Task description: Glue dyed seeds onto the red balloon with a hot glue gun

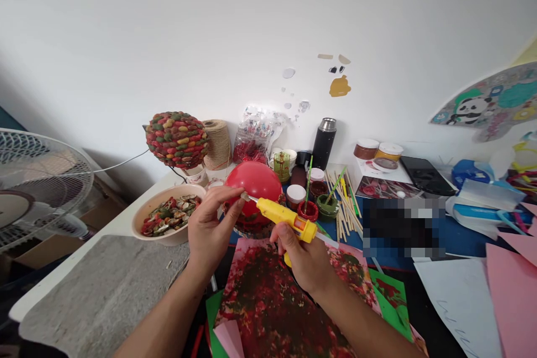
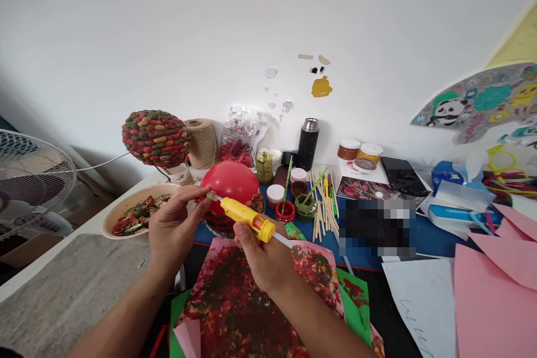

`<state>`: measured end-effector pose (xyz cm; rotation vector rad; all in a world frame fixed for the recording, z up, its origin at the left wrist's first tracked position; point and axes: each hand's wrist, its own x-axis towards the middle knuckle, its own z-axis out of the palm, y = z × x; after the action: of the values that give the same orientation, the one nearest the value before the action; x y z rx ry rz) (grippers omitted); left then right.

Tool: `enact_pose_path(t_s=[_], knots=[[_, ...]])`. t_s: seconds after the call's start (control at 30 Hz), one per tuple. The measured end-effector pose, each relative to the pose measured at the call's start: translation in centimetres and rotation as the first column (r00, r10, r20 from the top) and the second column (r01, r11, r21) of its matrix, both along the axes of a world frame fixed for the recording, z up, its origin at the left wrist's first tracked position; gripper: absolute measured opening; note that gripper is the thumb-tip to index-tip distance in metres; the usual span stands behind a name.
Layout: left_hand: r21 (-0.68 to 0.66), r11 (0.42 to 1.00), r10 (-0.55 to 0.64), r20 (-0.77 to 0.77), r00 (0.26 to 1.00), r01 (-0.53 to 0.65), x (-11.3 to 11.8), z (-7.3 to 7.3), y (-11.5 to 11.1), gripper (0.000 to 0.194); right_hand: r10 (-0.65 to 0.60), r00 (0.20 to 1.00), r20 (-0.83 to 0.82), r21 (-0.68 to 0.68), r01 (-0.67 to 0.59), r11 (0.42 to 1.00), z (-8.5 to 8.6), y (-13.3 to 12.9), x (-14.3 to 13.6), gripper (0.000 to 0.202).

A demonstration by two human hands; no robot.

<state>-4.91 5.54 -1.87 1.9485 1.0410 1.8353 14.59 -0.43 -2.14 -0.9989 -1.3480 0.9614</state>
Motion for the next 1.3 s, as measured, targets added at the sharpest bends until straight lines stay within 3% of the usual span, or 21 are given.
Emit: enact_pose_path(t_s=[0.4,1.3], knots=[[-0.028,0.999,-0.033,-0.019,0.999,0.033,0.0,-0.41,-0.01,0.023,-0.062,0.992,0.108,0.05,0.057,0.997,-0.08,-0.2,0.02,0.07],[-0.021,0.999,-0.046,0.0,0.999,0.046,0.2,-0.17,-0.25,0.02,-0.089,0.987,0.135,0.021,0.087,0.996,0.77,-0.41,0.07,0.071]])
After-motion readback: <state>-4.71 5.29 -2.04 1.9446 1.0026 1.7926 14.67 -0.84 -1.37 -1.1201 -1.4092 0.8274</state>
